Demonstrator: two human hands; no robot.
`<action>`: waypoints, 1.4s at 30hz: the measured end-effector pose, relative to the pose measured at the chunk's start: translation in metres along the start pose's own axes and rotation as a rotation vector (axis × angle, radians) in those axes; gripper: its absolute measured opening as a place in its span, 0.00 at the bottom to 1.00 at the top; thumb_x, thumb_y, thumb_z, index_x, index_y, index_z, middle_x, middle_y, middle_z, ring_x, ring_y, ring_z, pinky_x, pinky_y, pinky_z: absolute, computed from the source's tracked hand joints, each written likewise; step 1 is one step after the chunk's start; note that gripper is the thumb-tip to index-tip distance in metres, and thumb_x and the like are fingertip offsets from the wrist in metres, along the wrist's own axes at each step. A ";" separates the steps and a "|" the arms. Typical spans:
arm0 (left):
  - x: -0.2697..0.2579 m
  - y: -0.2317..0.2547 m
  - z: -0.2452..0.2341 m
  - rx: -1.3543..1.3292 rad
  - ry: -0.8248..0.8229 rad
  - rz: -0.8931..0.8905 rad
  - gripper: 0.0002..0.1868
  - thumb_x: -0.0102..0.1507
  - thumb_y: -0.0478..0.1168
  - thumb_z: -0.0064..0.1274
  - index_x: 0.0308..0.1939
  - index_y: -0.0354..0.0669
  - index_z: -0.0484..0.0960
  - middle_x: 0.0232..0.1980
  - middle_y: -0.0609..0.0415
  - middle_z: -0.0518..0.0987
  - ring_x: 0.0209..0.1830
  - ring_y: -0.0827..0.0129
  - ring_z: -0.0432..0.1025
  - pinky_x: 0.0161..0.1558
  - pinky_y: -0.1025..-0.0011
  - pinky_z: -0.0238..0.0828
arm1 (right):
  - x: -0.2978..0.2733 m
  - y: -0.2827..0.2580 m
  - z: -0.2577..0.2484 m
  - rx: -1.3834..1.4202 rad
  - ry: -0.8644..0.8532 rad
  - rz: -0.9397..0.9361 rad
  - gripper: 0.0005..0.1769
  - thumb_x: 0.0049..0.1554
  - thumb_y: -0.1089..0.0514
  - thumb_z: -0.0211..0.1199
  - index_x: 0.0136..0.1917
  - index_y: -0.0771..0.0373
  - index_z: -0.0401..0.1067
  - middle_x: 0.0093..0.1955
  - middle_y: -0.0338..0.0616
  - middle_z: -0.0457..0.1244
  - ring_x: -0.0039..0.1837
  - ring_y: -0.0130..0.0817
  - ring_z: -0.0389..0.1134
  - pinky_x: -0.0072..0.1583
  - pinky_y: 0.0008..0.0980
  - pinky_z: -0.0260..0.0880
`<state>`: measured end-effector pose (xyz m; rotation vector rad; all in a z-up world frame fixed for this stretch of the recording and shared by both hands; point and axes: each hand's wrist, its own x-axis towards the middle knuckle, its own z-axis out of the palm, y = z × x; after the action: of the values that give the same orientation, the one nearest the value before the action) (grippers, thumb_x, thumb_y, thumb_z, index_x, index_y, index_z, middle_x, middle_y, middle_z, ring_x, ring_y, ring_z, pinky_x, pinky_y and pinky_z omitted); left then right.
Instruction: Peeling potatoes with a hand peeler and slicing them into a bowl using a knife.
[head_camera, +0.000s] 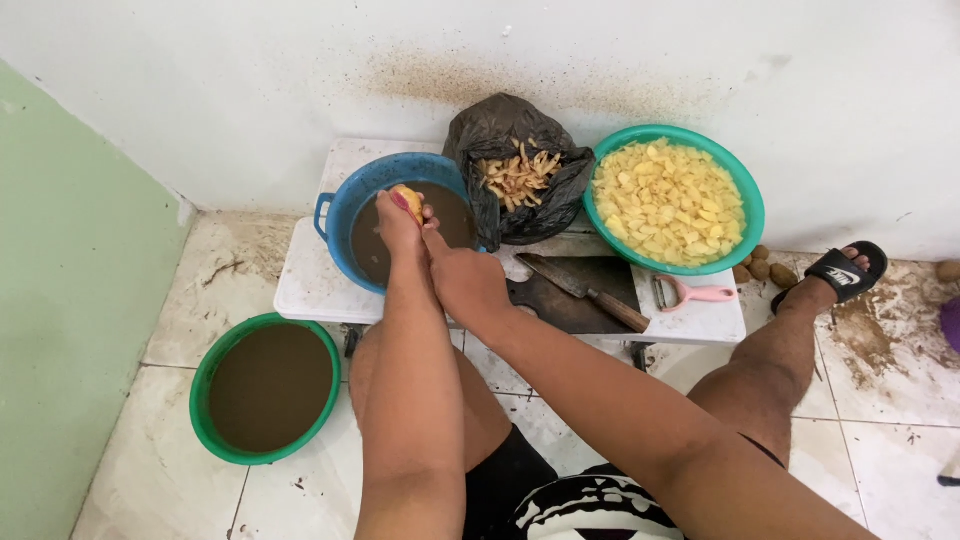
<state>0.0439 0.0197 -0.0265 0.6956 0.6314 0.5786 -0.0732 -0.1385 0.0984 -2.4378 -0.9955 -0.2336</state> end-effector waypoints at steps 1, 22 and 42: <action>-0.004 -0.001 -0.001 0.048 -0.027 -0.008 0.30 0.68 0.60 0.37 0.42 0.35 0.80 0.24 0.44 0.73 0.14 0.59 0.66 0.15 0.66 0.60 | 0.003 0.003 0.003 -0.025 -0.007 0.009 0.15 0.67 0.55 0.45 0.61 0.58 0.70 0.29 0.51 0.66 0.35 0.47 0.71 0.39 0.42 0.70; 0.001 0.006 -0.020 0.410 -0.037 0.137 0.22 0.66 0.51 0.55 0.52 0.41 0.67 0.34 0.45 0.74 0.20 0.64 0.75 0.15 0.71 0.71 | -0.010 -0.002 -0.022 -0.095 0.162 -0.065 0.15 0.64 0.62 0.52 0.35 0.55 0.67 0.20 0.38 0.57 0.26 0.27 0.57 0.33 0.26 0.56; -0.027 0.012 -0.013 0.636 0.039 0.246 0.23 0.59 0.50 0.59 0.45 0.34 0.75 0.33 0.48 0.73 0.27 0.67 0.72 0.27 0.69 0.70 | -0.012 0.019 -0.010 -0.280 0.296 -0.168 0.07 0.63 0.62 0.56 0.44 0.53 0.72 0.21 0.37 0.55 0.26 0.26 0.53 0.32 0.23 0.51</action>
<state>0.0137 0.0143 -0.0168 1.3753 0.7803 0.6206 -0.0685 -0.1624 0.0964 -2.4630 -1.0908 -0.8165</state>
